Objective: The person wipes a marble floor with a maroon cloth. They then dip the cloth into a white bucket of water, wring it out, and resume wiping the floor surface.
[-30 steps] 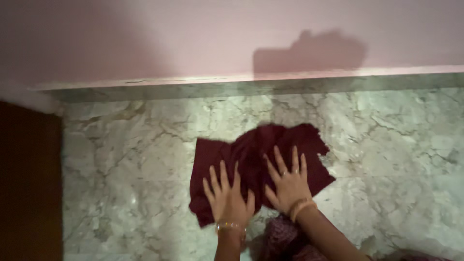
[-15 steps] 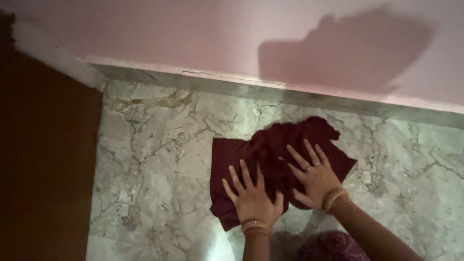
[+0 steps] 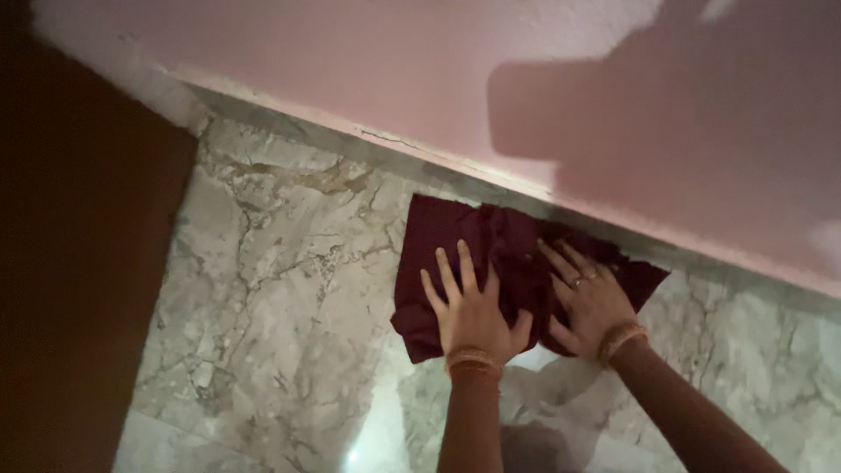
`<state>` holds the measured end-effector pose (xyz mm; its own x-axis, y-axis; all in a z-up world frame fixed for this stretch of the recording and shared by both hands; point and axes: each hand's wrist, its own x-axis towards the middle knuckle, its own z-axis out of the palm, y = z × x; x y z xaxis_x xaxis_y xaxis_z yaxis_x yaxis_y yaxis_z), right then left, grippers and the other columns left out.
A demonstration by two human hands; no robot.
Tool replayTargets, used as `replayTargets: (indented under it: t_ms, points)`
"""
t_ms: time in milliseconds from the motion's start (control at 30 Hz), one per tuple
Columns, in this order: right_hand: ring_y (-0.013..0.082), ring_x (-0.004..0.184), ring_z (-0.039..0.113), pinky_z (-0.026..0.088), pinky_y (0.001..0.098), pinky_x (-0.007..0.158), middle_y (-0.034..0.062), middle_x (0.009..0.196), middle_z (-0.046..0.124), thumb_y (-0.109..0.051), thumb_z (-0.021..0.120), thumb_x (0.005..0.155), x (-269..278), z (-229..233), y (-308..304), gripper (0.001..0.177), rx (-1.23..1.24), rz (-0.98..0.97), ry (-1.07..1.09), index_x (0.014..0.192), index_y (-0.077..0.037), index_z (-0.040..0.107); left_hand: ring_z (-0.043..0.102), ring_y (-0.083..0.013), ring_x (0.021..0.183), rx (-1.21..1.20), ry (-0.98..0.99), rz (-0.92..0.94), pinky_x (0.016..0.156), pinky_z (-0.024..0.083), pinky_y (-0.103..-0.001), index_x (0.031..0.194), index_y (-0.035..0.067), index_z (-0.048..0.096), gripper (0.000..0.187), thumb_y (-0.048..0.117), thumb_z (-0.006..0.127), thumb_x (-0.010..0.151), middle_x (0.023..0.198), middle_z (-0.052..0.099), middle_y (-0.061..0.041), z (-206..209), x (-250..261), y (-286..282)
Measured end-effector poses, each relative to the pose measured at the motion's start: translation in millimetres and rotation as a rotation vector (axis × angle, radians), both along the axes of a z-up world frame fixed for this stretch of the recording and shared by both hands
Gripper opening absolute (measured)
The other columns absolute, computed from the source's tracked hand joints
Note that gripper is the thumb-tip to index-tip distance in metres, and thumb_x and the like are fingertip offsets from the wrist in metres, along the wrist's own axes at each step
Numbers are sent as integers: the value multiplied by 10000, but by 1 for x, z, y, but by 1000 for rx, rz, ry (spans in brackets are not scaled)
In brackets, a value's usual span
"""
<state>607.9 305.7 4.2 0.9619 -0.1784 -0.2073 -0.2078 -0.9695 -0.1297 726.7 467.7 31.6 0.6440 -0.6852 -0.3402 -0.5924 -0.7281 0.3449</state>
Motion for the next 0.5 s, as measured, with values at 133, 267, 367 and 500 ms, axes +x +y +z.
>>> replayTargets:
  t_ms: [133,267,367,500]
  points:
    - [350,1494,227,318,557,1115,101,1670,182,-450,524,770,5,2,-3,750,-67,9,124,1428,-91,515,22,-501,1545,1,35,9,1154,-7,-681,1528,133,438,935,579,665,738,1702,112,-216,7,7,-8]
    - [381,1517,199,282,558,1118,113,1691,164,-452,544,774,6,0,-1,754,-19,8,199,1422,-65,527,43,-473,1518,-42,14,29,1178,1,-686,1488,140,461,915,577,695,719,1674,144,-205,0,6,-6]
    - [361,1542,181,277,528,1169,110,1698,152,-458,553,775,6,-7,-6,724,-94,-3,313,1377,-56,555,39,-475,1515,-46,34,29,1166,-5,-696,1471,164,478,913,588,712,697,1692,140,-203,-8,5,-5]
    - [397,1476,197,257,541,1192,157,1670,158,-474,618,727,7,-21,-10,847,-170,20,500,1448,-43,505,60,-479,1531,-149,54,61,1186,2,-693,1462,173,515,916,616,722,686,1661,179,-213,-17,0,-1]
